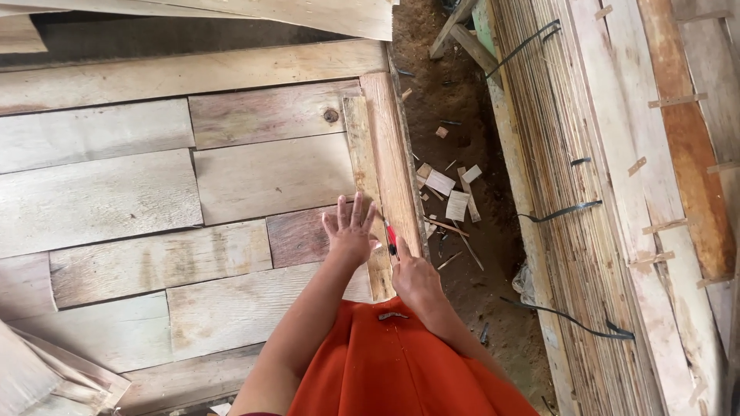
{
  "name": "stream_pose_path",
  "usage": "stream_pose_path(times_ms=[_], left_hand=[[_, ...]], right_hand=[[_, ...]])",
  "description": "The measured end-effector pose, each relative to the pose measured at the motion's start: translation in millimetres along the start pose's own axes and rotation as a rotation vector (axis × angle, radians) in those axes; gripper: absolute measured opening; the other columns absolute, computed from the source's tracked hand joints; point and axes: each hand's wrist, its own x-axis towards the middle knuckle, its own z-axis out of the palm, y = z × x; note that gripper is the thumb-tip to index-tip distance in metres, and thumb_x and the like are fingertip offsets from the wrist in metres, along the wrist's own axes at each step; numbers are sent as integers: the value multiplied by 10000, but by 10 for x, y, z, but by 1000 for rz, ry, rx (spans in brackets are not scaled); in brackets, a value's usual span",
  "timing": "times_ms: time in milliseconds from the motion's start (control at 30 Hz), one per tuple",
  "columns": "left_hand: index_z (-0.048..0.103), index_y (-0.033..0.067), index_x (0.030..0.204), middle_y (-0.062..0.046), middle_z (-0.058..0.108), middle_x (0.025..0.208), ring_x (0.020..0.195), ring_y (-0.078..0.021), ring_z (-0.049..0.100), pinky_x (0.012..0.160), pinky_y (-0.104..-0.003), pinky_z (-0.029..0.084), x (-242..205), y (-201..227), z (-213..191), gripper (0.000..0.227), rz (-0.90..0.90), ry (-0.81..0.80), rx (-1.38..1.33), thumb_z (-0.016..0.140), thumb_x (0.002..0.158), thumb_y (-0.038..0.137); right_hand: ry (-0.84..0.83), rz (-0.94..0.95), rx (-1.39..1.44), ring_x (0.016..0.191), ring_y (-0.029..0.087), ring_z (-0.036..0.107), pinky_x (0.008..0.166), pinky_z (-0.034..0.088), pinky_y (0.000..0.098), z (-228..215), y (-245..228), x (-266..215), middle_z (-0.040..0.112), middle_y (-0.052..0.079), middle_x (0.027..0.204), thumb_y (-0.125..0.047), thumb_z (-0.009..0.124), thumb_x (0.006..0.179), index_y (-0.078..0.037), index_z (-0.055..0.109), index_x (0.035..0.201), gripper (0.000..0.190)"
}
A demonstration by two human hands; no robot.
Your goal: Arranging and marking thin wood planks on the floor of a workshop.
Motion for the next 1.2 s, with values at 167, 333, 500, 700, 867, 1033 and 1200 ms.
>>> stream_pose_path(times_ms=[167, 333, 500, 700, 867, 1033, 1200], left_hand=[[-17, 297, 1656, -55, -248, 1699, 1515, -428, -269, 1138, -764, -50, 15, -9, 55, 888, -1, 14, 3, 565, 1010, 476], [-22, 299, 1655, -55, -243, 1701, 1521, -428, -257, 1143, -760, -51, -56, 13, -19, 900, 5, 27, 4, 570, 1004, 486], [52, 271, 1663, -80, -191, 1714, 1533, -448, -205, 1134, -779, -25, -83, -33, 40, 904, 51, 93, -40, 611, 979, 461], [138, 263, 1656, -102, -79, 1730, 1555, -460, -86, 1152, -773, 57, -253, -26, -47, 879, 74, 175, -36, 634, 954, 449], [145, 168, 1647, -101, -99, 1726, 1567, -406, -41, 1194, -712, 93, 205, -198, 399, 839, 42, 246, -88, 590, 936, 198], [179, 44, 1620, -130, -1, 1724, 1567, -362, 66, 1229, -618, 150, 225, -300, 511, 874, 60, 386, -122, 577, 843, 81], [279, 12, 1593, -150, 128, 1707, 1552, -363, 148, 1228, -544, 211, 271, -393, 668, 911, 84, 523, -34, 636, 760, 106]], right_hand=[[-94, 15, 22, 1010, 513, 692, 851, 567, 571, -134, -39, -351, 709, 313, 1057, -190, 374, 952, -159, 323, 1585, 636], [-92, 61, -18, 1008, 437, 716, 820, 578, 551, -167, 136, -445, 740, 212, 1040, -330, 406, 898, -372, 457, 1497, 603], [167, 30, 648, 877, 332, 696, 824, 576, 466, -99, 291, -238, 673, 240, 1056, -225, 409, 998, -150, 424, 1484, 492], [216, -33, 469, 1019, 373, 661, 865, 591, 484, 535, 192, 312, 620, 236, 1103, -316, 725, 930, -28, 510, 1269, 494], [198, -17, 257, 1076, 339, 598, 872, 587, 482, 617, -1, 205, 529, 174, 1150, -363, 739, 898, -21, 492, 1220, 530], [224, -12, 174, 1175, 346, 527, 887, 591, 525, 802, 19, 351, 456, 161, 1245, -432, 798, 838, -19, 467, 1189, 635], [293, -56, 208, 1159, 400, 521, 836, 591, 594, 997, 106, 508, 450, 173, 1211, -315, 824, 790, -15, 469, 1149, 587]])
